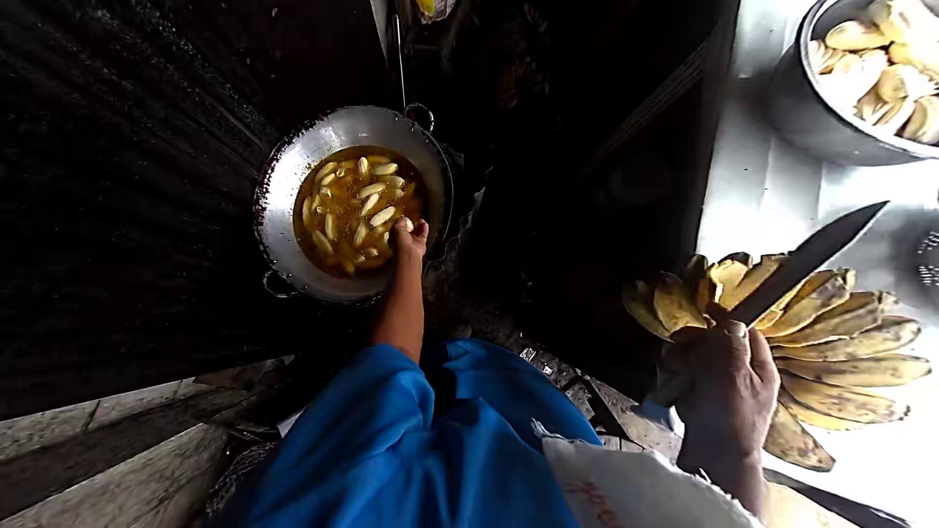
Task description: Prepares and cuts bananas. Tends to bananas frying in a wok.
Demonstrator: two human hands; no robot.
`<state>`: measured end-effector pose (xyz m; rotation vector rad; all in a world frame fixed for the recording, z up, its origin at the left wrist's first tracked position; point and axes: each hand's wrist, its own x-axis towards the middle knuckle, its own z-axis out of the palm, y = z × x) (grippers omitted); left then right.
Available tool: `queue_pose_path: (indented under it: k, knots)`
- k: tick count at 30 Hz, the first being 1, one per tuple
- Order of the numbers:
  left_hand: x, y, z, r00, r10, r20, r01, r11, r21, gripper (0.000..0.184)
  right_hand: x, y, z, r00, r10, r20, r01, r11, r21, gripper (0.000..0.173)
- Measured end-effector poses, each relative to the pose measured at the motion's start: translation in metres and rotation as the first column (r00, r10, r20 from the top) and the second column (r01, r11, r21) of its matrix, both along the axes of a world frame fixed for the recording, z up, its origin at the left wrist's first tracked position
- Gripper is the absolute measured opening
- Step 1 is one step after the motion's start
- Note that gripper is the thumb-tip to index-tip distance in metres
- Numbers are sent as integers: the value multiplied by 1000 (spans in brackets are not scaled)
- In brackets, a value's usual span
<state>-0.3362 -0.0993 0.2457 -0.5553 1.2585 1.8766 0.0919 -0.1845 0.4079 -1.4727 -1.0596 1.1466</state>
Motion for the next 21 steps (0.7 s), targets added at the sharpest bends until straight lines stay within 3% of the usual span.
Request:
queue_pose_path:
  k: [2,3,5,6,8,9,11,13,16,18,21]
  knots:
    - [-9,8,15,998,19,-55,-21,999,-35,32,11,-5,-1,997,-63,-34,63,998,-7,36]
    - [-1,14,22,995,-41,-93,37,998,-44,26,16,-7,-2,995,-88,-55,87,996,-10,35]
    - [40,23,33,934,-309,-177,314,949,-2,22,26,-13,2,990,-123,-69,122,992,-15,32]
    - [70,27,38,843,-483,-238,502,864,26,23,30,-15,5,986,-146,-76,144,989,-23,30]
    - [139,26,52,533,-759,-374,833,549,71,33,38,-20,11,979,-183,-92,180,983,-41,31]
    - [173,21,60,352,-826,-440,931,356,76,37,42,-23,13,976,-193,-102,189,981,-48,33]
    - [230,14,74,34,-843,-536,997,-5,71,49,47,-29,18,975,-198,-105,195,980,-40,37]
    - [272,9,82,-117,-827,-550,974,-204,100,64,51,-39,20,982,-180,-59,180,984,-10,40]
    - [300,3,89,-73,-802,-593,960,-217,175,70,58,-53,19,989,-150,12,150,989,-16,49]
    - [298,-5,106,-130,-704,-698,960,-265,89,67,62,-62,16,989,-135,65,138,989,-59,53]
    - [309,-3,119,-182,-583,-792,945,-326,22,62,69,-72,7,929,-75,364,116,989,-90,51]
